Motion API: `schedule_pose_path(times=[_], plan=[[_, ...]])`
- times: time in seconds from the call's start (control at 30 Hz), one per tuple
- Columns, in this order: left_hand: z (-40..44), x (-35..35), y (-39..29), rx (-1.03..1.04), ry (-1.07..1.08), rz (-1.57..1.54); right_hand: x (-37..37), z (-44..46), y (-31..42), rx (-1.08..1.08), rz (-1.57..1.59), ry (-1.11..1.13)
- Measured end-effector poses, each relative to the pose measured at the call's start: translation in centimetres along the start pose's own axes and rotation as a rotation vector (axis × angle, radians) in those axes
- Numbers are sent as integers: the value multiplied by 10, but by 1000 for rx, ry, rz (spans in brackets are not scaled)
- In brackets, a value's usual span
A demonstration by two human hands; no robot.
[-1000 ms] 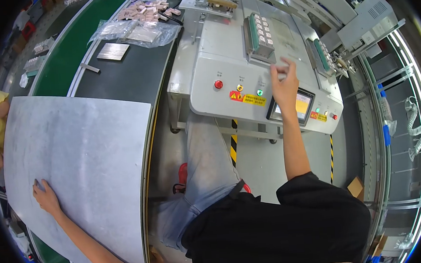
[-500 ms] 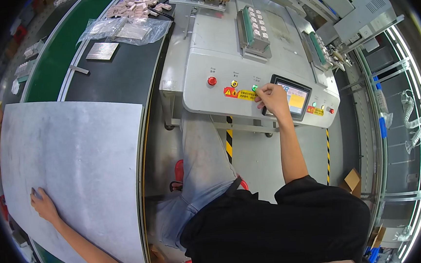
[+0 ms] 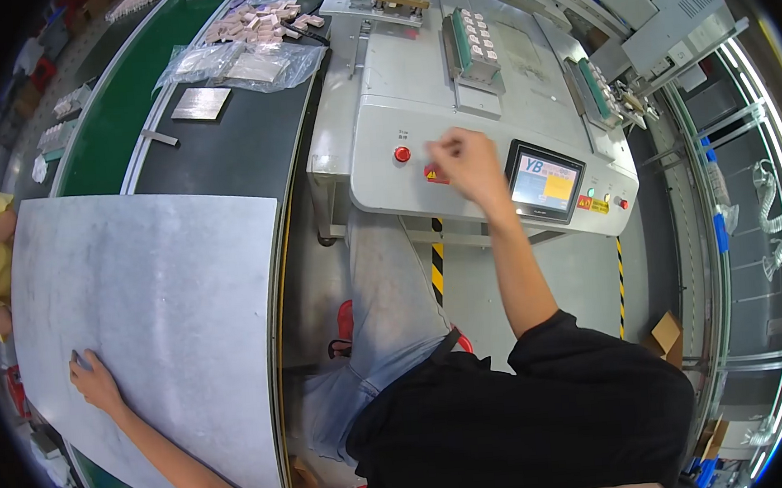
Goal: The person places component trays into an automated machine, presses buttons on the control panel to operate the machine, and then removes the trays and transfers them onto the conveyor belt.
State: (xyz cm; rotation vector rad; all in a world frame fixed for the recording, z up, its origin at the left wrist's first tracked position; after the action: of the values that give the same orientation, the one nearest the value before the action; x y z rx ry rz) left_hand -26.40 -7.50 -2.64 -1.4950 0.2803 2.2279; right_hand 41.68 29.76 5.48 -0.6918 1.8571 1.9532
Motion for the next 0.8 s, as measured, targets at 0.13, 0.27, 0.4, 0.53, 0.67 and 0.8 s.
schedule_pose_path(times=[0.13, 0.27, 0.4, 0.53, 0.67, 0.8], plan=[[-3, -6, -7, -15, 4, 14, 84, -8, 68, -257, 12, 125], [-4, -10, -10, -28, 10, 4, 162, -10, 121, -462, -38, 68], [-4, -9, -10, -29, -5, 7, 233, -28, 147, -644, -72, 64], [-5, -12, -14, -36, 4, -1, 273, -56, 143, -638, -207, 108], [-6, -12, -13, -42, 11, 7, 269, -57, 143, -638, -242, 135], [-5, -10, -13, -35, 2, 6, 268, -56, 141, -649, -224, 122]])
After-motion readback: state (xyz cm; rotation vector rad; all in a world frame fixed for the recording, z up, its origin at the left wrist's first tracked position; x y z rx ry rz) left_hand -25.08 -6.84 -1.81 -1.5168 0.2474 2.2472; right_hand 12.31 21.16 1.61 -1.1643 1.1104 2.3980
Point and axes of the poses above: each hand's wrist, its own z-axis towards the middle knuckle, its own x-axis out of the palm, y = z × x, the point moved 3 cm from there along z, towards the middle knuckle, and after that the axes turned 3 degrees about x, right-handed, at the moved point
